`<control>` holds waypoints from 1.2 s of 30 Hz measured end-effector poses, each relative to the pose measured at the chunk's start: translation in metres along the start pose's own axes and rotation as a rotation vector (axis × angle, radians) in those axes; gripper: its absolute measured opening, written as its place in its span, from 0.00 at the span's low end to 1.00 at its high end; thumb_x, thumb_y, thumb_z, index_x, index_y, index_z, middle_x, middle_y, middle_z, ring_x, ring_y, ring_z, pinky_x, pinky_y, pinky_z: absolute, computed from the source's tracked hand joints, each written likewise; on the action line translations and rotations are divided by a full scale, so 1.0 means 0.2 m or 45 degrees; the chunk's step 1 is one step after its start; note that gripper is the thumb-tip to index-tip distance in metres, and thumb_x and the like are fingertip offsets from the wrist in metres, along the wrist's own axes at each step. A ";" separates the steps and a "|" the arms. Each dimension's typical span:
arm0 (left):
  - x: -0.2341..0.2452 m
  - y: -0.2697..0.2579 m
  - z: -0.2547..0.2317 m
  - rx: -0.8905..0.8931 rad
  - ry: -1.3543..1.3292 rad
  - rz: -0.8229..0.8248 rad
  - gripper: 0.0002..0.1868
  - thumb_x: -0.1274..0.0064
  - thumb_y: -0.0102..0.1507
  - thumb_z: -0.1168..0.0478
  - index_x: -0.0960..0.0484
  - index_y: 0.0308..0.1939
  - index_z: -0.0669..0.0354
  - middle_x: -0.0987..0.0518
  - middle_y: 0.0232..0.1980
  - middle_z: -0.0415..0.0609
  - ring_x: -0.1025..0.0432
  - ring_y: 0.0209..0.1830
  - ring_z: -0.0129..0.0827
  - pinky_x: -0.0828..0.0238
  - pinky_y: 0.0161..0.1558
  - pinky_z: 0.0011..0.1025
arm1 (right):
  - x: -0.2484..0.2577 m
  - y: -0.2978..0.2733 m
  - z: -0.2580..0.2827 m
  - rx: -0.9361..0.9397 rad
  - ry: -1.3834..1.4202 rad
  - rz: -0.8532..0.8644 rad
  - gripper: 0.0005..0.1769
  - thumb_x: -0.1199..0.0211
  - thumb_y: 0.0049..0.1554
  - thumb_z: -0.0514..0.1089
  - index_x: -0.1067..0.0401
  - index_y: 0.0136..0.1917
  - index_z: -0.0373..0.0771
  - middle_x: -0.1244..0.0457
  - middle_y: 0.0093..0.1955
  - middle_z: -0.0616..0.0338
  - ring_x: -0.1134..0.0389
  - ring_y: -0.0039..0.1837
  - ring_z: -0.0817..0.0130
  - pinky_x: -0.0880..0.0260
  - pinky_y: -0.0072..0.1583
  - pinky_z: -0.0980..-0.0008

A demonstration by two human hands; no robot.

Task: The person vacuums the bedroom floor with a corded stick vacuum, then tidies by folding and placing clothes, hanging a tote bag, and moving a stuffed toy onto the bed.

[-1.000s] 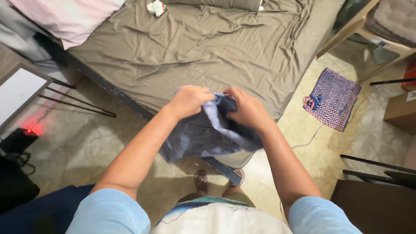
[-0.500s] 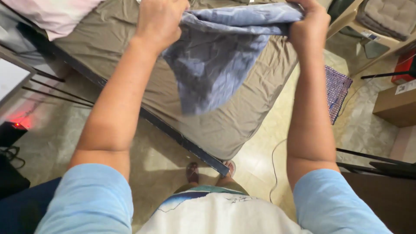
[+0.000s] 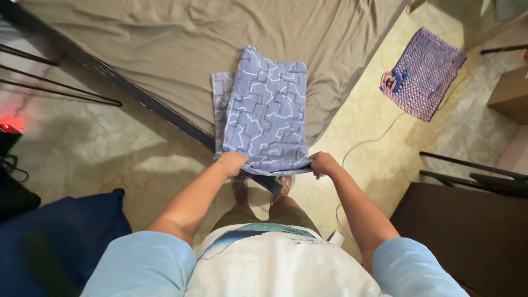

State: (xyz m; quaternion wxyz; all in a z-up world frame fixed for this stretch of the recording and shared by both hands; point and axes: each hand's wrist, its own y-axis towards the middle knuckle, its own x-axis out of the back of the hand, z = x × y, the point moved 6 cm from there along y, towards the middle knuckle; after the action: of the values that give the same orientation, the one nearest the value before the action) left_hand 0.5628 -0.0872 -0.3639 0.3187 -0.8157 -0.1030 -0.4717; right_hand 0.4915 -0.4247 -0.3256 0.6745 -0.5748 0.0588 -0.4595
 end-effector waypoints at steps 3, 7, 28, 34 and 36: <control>-0.07 0.05 0.01 0.076 -0.227 0.233 0.19 0.40 0.53 0.60 0.17 0.50 0.50 0.17 0.46 0.55 0.23 0.50 0.52 0.28 0.50 0.46 | 0.00 -0.01 -0.06 -0.071 0.122 0.229 0.19 0.45 0.56 0.40 0.18 0.56 0.36 0.26 0.41 0.55 0.23 0.43 0.67 0.25 0.47 0.68; 0.15 0.12 0.05 0.039 -0.383 0.279 0.24 0.36 0.48 0.60 0.18 0.50 0.53 0.16 0.45 0.56 0.23 0.48 0.52 0.27 0.48 0.44 | 0.28 -0.10 -0.03 0.110 0.367 0.488 0.18 0.30 0.53 0.47 0.21 0.56 0.41 0.28 0.49 0.67 0.28 0.52 0.78 0.26 0.55 0.69; -0.13 0.45 0.96 0.951 -1.701 -1.064 0.38 0.34 0.55 0.44 0.22 0.61 0.65 0.17 0.57 0.55 0.23 0.56 0.42 0.29 0.60 0.38 | 0.43 1.19 0.37 0.531 0.901 -0.780 0.33 0.28 0.53 0.58 0.25 0.62 0.31 0.28 0.53 0.54 0.29 0.54 0.64 0.29 0.58 0.66; -0.20 0.43 0.95 1.413 -1.052 -0.719 0.49 0.30 0.57 0.50 0.41 0.73 0.65 0.30 0.67 0.63 0.34 0.67 0.53 0.37 0.66 0.44 | 0.29 1.32 0.33 0.168 1.122 -0.449 0.34 0.22 0.51 0.52 0.32 0.61 0.29 0.32 0.55 0.52 0.29 0.56 0.65 0.29 0.58 0.66; 0.05 0.45 0.90 1.506 -0.781 -0.699 0.61 0.29 0.51 0.53 0.53 0.79 0.60 0.40 0.75 0.60 0.43 0.73 0.54 0.43 0.68 0.50 | 0.30 1.29 0.43 0.283 1.199 -0.069 0.31 0.26 0.49 0.50 0.28 0.61 0.33 0.30 0.55 0.55 0.28 0.55 0.66 0.27 0.57 0.66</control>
State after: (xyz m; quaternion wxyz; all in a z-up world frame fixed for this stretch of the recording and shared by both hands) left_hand 0.7368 -0.0471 -0.4564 0.5338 -0.5469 -0.6273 -0.1496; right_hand 0.7205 -0.4255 -0.4845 0.6199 -0.2301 0.2932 -0.6906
